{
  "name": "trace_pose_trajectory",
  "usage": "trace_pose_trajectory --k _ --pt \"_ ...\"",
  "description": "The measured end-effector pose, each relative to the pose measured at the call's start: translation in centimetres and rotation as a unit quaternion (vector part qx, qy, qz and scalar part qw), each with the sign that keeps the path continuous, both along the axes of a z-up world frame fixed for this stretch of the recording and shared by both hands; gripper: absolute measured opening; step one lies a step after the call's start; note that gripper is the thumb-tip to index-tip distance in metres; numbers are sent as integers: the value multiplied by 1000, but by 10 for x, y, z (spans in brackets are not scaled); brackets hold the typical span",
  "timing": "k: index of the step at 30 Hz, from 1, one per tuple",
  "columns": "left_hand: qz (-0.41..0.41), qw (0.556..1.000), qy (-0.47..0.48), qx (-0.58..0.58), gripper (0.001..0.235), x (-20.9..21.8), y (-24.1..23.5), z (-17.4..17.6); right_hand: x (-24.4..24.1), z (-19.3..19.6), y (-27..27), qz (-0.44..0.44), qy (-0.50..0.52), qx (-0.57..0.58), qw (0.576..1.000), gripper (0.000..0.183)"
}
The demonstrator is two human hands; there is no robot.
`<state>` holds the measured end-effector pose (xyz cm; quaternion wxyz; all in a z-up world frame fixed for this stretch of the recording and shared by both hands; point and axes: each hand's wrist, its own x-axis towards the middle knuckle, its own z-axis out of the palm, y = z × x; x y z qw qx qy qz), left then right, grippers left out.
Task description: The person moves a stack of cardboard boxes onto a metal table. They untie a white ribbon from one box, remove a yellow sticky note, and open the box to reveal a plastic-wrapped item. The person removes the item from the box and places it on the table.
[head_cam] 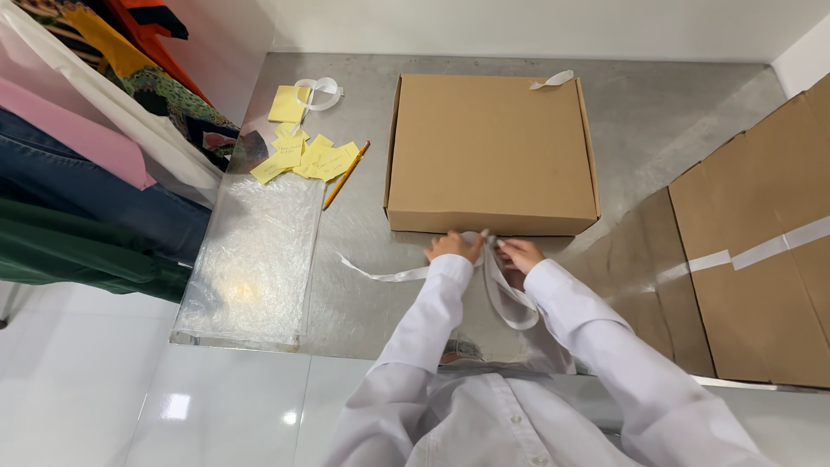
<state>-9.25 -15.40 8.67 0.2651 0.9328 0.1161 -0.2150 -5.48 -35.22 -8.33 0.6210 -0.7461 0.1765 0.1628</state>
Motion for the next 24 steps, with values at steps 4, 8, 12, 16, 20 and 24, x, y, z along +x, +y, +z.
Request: trace_pose_trajectory --k 4,8,12,16,20,24 --pt "4 1000 24 -16 76 15 -32 -45 -9 24 28 -23 57 92 994 54" --pt "60 996 38 -50 66 42 -41 -125 -8 5 14 6 106 168 980 60" --pt "52 998 7 -35 46 61 -47 -186 -39 82 15 42 125 181 975 46" --pt "-27 999 16 -45 49 68 -29 -198 -28 59 -4 -18 136 226 964 50" --pt "-80 991 -28 -103 51 66 -8 -182 -7 47 0 -169 147 404 887 32" --pt "-112 985 -76 -109 47 52 4 -155 -1 41 8 -246 180 445 842 22"
